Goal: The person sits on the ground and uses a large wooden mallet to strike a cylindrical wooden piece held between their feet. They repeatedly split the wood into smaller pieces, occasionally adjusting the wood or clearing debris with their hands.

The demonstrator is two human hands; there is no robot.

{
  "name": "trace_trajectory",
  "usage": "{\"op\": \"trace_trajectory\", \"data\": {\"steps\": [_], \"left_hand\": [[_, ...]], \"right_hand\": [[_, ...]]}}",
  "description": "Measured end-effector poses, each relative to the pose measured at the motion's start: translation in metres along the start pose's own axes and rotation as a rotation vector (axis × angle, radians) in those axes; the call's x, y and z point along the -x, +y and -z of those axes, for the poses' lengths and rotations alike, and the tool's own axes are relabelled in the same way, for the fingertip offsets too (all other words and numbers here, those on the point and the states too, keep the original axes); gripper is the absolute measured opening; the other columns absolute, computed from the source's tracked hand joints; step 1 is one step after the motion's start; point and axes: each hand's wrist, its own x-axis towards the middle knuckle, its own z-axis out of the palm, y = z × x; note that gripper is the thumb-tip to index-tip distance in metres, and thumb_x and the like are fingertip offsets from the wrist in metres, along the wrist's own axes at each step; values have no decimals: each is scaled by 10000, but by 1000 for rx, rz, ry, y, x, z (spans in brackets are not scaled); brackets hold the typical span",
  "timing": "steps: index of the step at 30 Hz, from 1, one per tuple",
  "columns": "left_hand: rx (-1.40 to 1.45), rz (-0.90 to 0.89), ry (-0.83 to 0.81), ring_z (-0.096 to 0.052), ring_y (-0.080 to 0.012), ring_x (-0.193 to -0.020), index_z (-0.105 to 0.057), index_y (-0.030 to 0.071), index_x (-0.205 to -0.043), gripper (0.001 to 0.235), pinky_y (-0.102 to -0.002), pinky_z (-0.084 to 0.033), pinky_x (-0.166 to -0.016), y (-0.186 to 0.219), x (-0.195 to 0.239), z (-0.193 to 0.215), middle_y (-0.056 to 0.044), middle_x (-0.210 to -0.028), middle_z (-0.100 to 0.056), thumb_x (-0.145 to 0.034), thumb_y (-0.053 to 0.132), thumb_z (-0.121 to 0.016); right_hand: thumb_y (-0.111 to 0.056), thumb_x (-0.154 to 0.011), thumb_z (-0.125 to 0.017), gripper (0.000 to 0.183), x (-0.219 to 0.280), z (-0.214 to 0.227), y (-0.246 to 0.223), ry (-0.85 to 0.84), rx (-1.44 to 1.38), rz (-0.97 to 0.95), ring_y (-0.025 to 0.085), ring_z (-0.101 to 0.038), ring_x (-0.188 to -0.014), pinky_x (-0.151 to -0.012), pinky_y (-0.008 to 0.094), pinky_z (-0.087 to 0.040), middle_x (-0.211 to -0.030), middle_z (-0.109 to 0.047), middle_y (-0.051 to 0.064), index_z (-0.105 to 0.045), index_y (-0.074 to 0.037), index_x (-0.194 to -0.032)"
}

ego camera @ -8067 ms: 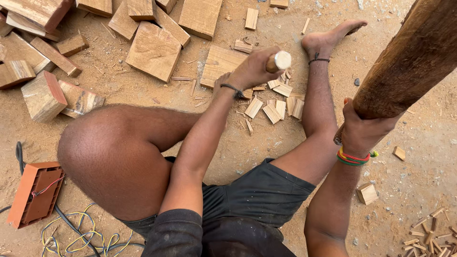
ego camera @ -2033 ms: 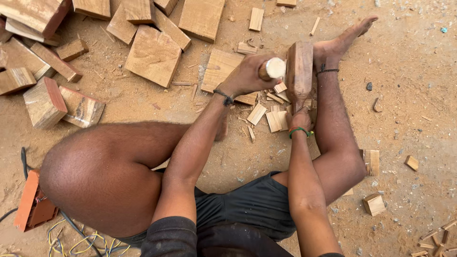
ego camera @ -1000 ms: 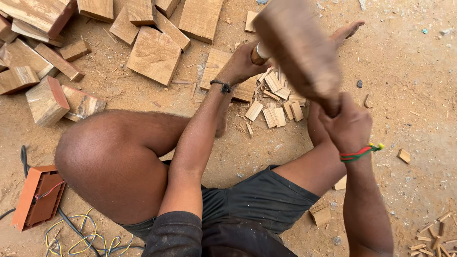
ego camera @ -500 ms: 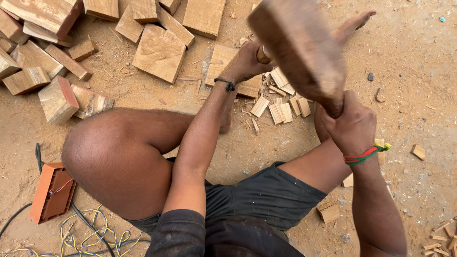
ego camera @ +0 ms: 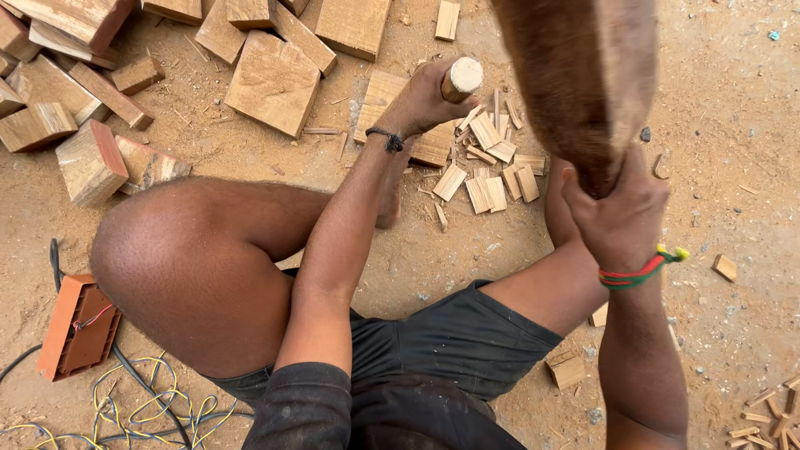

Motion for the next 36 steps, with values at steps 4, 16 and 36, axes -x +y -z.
{"op": "trace_trajectory", "data": {"steps": [4, 16, 36], "left_hand": [[-36, 288, -218, -759, -208, -1066, -707, 61, -1158, 289, -378, -616, -943, -15, 14, -7, -104, -1140, -765, -922, 206, -789], [122, 215, -84, -672, -243, -1152, -642, 61, -1250, 510, -453, -536, -1035, -8, 33, -15, -134, -1230, -722, -808, 181, -868], [-154, -243, 276, -771, -188, -990, -654, 135, -1162, 373, -353, -677, -861, 26, 10, -17, -79, -1058, -777, -891, 217, -897]], "right_hand": [[-306, -845, -850, 462, -4, -25, 14, -225, 373, 7, 375, -705, -663, -588, 471, -559, -817, -704, 203, -596, -1, -1081], [-387, -853, -818, 435, 10, -58, 21, -260, 303, -230, 464, -695, -759, -681, 560, -552, -778, -692, 241, -588, -57, -1017], [-244, -816, -805, 383, 95, -187, 154, -73, -510, -793, 238, -684, -659, -603, 384, -528, -819, -726, 169, -682, 44, -1037]]}}
